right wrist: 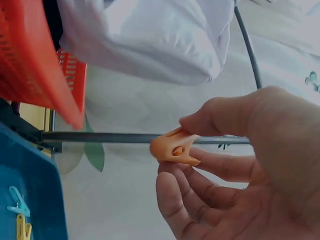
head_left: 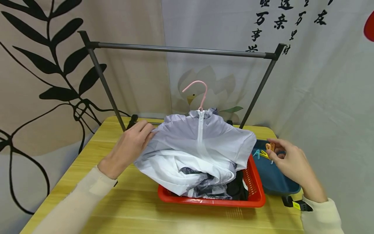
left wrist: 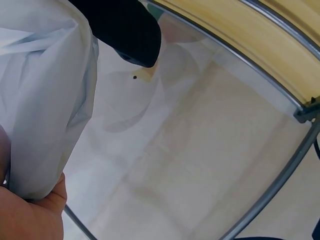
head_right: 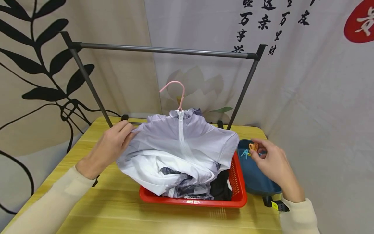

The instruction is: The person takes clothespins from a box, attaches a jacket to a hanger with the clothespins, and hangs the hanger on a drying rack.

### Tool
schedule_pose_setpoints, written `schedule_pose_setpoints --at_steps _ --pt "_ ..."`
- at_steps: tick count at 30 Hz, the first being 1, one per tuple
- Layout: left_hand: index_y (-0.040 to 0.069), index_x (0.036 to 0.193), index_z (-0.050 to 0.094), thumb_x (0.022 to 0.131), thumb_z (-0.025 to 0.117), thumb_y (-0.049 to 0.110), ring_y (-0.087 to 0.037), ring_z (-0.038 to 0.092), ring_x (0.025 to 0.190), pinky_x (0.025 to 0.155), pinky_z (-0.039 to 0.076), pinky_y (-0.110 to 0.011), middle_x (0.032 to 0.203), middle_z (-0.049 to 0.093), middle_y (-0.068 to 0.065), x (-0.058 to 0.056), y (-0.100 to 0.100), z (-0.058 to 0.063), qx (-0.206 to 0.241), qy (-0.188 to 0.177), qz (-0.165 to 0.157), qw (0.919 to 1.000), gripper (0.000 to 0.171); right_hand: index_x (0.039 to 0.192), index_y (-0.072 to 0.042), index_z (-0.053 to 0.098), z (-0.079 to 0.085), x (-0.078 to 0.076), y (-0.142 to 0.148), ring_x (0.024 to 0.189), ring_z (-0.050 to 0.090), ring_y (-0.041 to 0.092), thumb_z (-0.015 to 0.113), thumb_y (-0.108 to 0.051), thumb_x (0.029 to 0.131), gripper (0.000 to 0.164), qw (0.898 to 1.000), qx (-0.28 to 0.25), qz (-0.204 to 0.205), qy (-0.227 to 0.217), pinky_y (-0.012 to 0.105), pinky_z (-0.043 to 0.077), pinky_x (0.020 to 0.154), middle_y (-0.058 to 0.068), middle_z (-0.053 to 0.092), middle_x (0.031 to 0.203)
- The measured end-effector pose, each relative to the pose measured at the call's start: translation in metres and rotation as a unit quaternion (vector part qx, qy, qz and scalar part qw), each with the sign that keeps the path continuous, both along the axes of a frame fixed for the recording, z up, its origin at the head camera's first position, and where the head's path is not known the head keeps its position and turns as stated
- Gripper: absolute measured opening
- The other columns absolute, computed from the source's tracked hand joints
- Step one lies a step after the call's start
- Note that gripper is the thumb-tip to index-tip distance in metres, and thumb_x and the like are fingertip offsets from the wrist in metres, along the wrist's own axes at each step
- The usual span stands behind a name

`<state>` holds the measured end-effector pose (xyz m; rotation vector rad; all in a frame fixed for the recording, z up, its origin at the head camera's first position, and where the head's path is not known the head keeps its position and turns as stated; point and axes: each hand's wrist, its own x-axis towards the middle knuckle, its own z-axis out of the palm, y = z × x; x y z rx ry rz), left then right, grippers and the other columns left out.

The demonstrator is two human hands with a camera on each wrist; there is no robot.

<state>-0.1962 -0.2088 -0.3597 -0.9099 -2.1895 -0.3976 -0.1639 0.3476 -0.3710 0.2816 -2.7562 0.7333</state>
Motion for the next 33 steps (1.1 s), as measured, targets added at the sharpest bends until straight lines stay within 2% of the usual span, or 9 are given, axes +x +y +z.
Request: schedule_pose_setpoints --at_steps 5,9,12,15,22,28,33 --pt "0.000 0.110 0.068 0.101 0.085 -0.007 -0.022 0.063 0.083 0.068 0.062 -0.036 0.097 0.065 -0.010 0.002 0.000 0.001 -0.002 -0.003 -0.001 1.0000 0.020 0.149 -0.005 0.075 0.009 0.007 -0.009 0.091 0.062 0.004 0.083 -0.015 0.109 0.043 0.999 0.003 0.015 0.034 0.018 0.053 0.073 0.014 0.080 0.116" --pt "0.000 0.110 0.068 0.101 0.085 -0.007 -0.020 0.062 0.083 0.068 0.061 -0.035 0.097 0.064 -0.009 0.002 0.000 0.001 -0.004 -0.005 -0.003 1.0000 0.020 0.151 -0.006 0.075 0.018 0.011 -0.017 0.095 0.058 -0.010 0.083 -0.012 0.108 0.043 0.997 -0.009 0.041 0.063 0.010 0.053 0.079 0.011 0.079 0.116" --pt "0.000 0.109 0.068 0.101 0.085 -0.007 -0.021 0.062 0.083 0.068 0.061 -0.036 0.097 0.064 -0.009 0.003 0.001 0.001 -0.006 -0.005 -0.002 1.0000 0.020 0.149 -0.004 0.075 0.024 0.012 -0.025 0.095 0.059 -0.014 0.085 -0.008 0.106 0.044 0.994 -0.024 0.061 0.084 0.004 0.052 0.081 0.010 0.080 0.113" --pt "0.000 0.109 0.068 0.101 0.085 -0.006 -0.021 0.062 0.084 0.068 0.061 -0.036 0.097 0.064 -0.010 0.004 0.001 0.001 -0.005 -0.004 -0.001 1.0000 0.020 0.146 -0.004 0.077 0.029 0.013 -0.034 0.093 0.063 -0.011 0.088 -0.006 0.103 0.045 0.992 -0.034 0.076 0.100 0.001 0.050 0.082 0.009 0.081 0.111" --pt "0.000 0.109 0.067 0.101 0.085 -0.007 -0.022 0.063 0.083 0.068 0.061 -0.036 0.096 0.064 -0.010 0.003 0.002 0.001 -0.007 -0.003 0.000 1.0000 0.020 0.138 -0.004 0.081 0.040 0.012 -0.055 0.084 0.070 -0.006 0.093 0.000 0.096 0.044 0.984 -0.054 0.112 0.127 0.002 0.054 0.082 0.005 0.083 0.105" --pt "0.000 0.110 0.067 0.101 0.085 -0.007 -0.023 0.063 0.084 0.068 0.061 -0.037 0.096 0.065 -0.010 0.003 0.003 0.001 -0.011 -0.004 0.003 0.9999 0.021 0.134 -0.002 0.081 0.051 0.012 -0.074 0.085 0.072 0.001 0.092 0.008 0.093 0.044 0.973 -0.093 0.166 0.134 0.006 0.060 0.085 0.004 0.083 0.112" --pt "-0.001 0.109 0.066 0.101 0.085 -0.006 -0.022 0.061 0.083 0.067 0.060 -0.036 0.096 0.063 -0.010 0.003 0.004 0.002 -0.013 -0.004 0.002 0.9999 0.021 0.134 -0.004 0.081 0.061 0.013 -0.088 0.088 0.076 0.006 0.089 0.013 0.091 0.047 0.965 -0.099 0.205 0.129 0.010 0.063 0.085 0.005 0.085 0.118"
